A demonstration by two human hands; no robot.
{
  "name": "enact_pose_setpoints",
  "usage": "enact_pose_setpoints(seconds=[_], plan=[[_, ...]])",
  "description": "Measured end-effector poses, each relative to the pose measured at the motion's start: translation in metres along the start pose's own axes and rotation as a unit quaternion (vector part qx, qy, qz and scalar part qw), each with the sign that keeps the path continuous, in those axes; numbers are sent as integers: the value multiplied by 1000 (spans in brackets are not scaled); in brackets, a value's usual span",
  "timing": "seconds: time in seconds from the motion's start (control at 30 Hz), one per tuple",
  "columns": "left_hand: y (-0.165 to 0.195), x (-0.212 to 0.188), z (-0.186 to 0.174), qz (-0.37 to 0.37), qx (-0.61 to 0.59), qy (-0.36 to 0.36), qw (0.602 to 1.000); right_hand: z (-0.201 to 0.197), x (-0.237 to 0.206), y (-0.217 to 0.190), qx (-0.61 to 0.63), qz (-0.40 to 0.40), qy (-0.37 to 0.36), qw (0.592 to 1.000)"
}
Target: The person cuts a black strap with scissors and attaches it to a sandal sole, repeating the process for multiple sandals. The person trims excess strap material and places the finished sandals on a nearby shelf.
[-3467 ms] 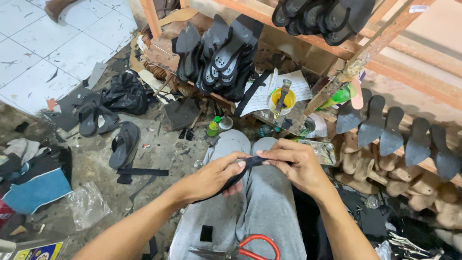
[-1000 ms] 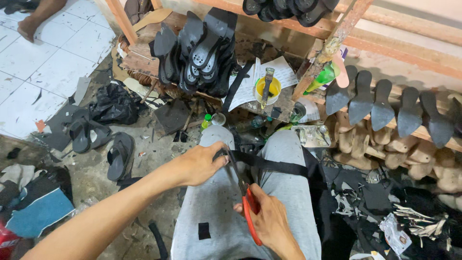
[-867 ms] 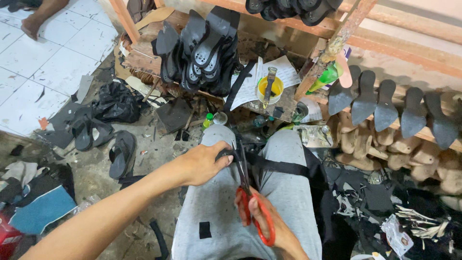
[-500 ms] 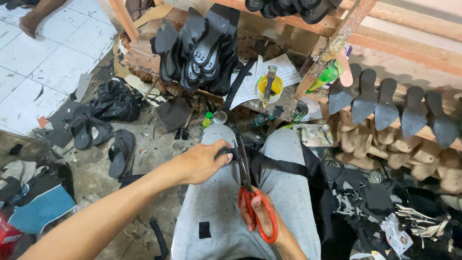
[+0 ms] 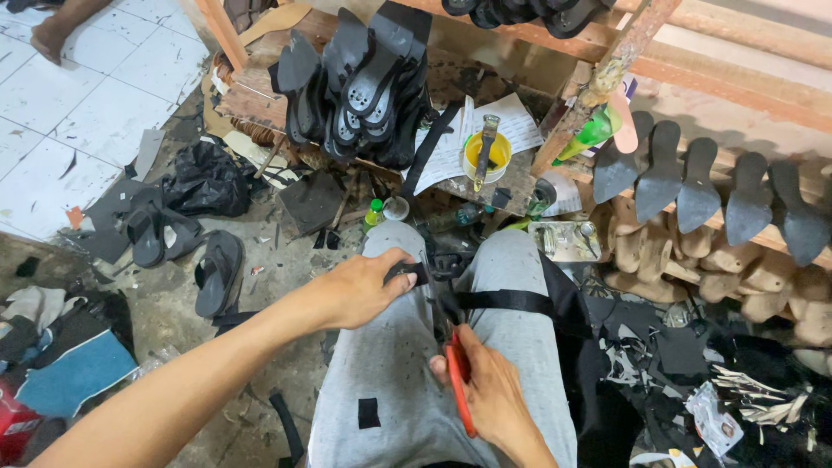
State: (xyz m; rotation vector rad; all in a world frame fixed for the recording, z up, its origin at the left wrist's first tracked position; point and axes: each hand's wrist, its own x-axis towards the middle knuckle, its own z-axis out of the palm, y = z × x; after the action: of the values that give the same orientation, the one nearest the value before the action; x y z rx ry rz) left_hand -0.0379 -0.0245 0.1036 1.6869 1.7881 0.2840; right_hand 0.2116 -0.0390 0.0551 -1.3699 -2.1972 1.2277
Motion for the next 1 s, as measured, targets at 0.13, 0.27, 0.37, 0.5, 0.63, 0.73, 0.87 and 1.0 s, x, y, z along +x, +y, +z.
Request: enact_pose_setpoints(seconds=[0.13,0.27,0.37,0.5,0.63,0.73,0.87,1.0], plan=[[2,-1,1,-17,10,4,1000,-6,2,-19,-104,1,32,994],[5,-3,-2,-22,26,7,999,-11,2,-34,-129,33,26,991],[4,-4,-2,-22,26,6,999,-12,2,-35,-145,52,22,988],[-3,-4,0,-23,12,-1,1000,-7,5,-15,-135,44,12,990],[-16,1,-2,31,-60,-3,998,3,8,18,108,30,4,994],[-25,1,-8,-85,-428,-122,892,7,8,42,300,9,-9,954],[-30,-11,-15,-50,-630,-196,750,9,3,66,327,37,-32,944],[-28,-22,-22,-42,-682,-213,698,14,-1,74,384,-2,-29,923]])
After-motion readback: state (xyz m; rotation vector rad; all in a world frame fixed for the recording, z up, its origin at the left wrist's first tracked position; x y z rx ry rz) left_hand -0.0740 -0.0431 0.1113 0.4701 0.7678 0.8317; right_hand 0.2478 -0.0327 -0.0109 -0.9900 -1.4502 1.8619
